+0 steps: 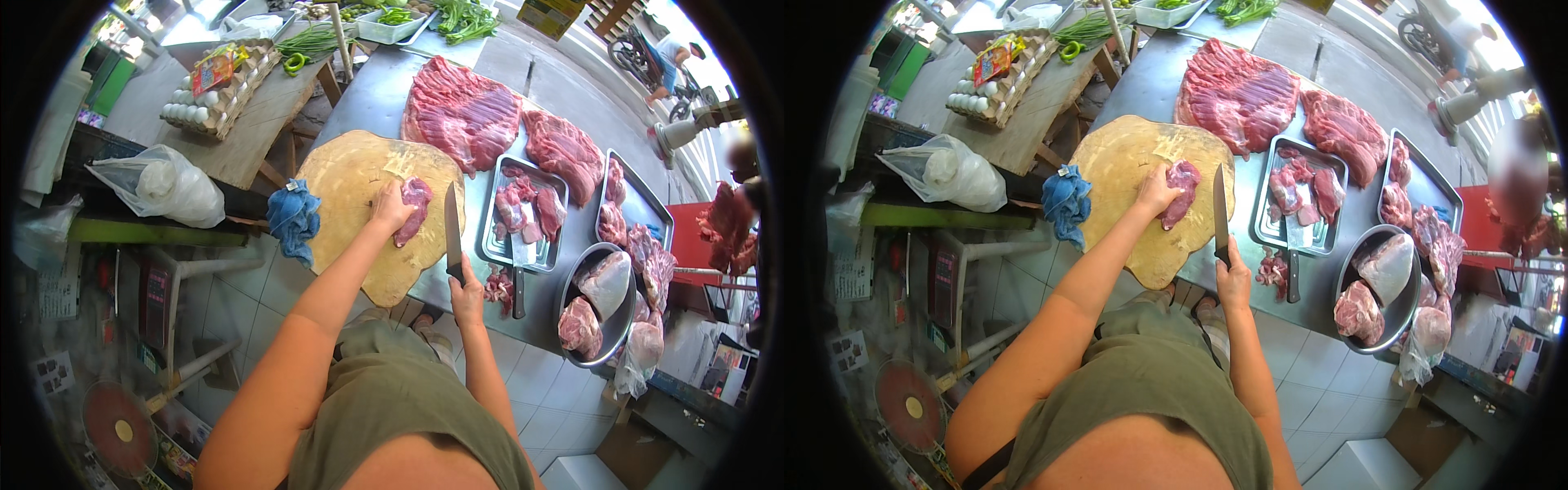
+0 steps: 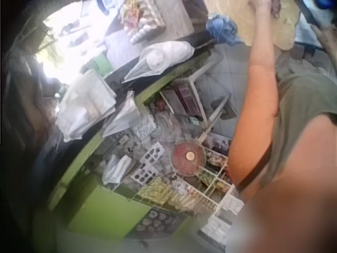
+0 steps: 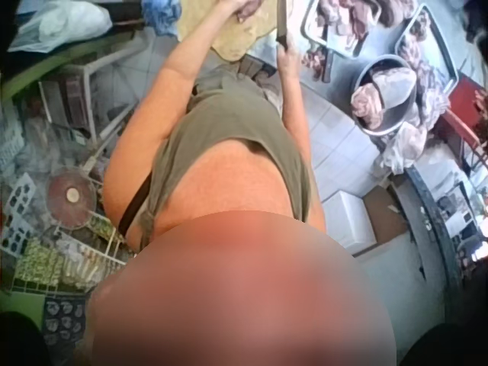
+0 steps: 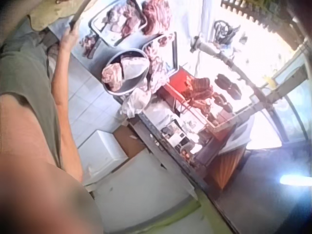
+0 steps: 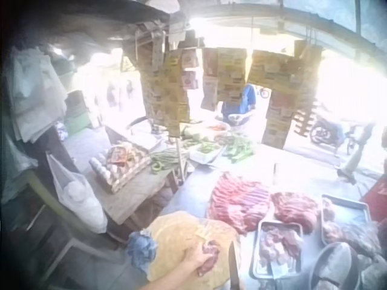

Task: The person cuts pieces of raw meat on a wooden cutting board using a cleaver, then places the cut pieces into a plastic bag. They also weigh green vegetables on a digital scale and place them into a separate plastic bag. The person handles multiple items including meat, vegetables, and plastic bags throughout the clip.

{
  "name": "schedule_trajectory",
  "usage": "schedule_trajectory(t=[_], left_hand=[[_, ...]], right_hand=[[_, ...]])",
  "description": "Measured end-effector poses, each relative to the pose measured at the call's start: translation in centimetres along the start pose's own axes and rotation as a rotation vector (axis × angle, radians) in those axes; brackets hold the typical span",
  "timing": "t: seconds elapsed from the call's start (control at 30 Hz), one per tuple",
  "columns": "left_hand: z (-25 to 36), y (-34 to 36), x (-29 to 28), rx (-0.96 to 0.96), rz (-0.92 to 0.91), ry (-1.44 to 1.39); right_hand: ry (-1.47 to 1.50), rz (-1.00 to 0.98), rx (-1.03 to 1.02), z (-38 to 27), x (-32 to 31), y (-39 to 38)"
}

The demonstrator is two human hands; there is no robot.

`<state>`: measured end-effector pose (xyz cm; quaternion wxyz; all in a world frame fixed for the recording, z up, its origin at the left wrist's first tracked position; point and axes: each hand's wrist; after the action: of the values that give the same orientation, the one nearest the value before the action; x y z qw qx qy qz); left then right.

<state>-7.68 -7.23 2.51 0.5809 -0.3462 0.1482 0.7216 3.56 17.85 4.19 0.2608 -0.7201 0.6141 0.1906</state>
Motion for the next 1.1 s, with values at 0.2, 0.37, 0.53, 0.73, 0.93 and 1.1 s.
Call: schedule_trajectory(t=[0.2, 0.37, 0.53, 0.73, 0.93, 1.1], left_hand=[[0.3, 3.5, 1.5, -0.078, -0.153, -0.027], [4.6, 3.2, -0.5, 0.120, -0.165, -0.438], [7.3, -1.6, -4.4, 0.703, -0.140, -0.221], [-1.3, -1.7, -6.0, 0.360, -0.142, 0.037], [-1.5, -1.9, 1.0, 0.255, 0.386, 0.279], [1.4, -0.2, 2.0, -0.107, 0.113, -0.317]], right_hand=[[0.059, 0.023, 0.096, -0.3, 1.0, -0.3], [0.125, 0.008, 0.178, -0.1, 0.9, -0.3], [0.353, -0.053, 0.298, 0.3, -0.7, -0.3], [0.418, -0.029, 0.324, 0.6, -3.1, -0.4], [0.366, -0.130, 0.223, -1.1, -2.5, 1.8], [0.474, -0.158, 0.178, -2.3, -2.6, 4.4]])
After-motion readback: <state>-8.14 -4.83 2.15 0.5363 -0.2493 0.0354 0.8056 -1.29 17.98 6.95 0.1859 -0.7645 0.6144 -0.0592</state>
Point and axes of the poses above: each hand's wrist, its own y-axis towards the middle knuckle, its own x-axis out of the palm, z = x × y, and after that the axes turned 5 degrees about -y, right-handed
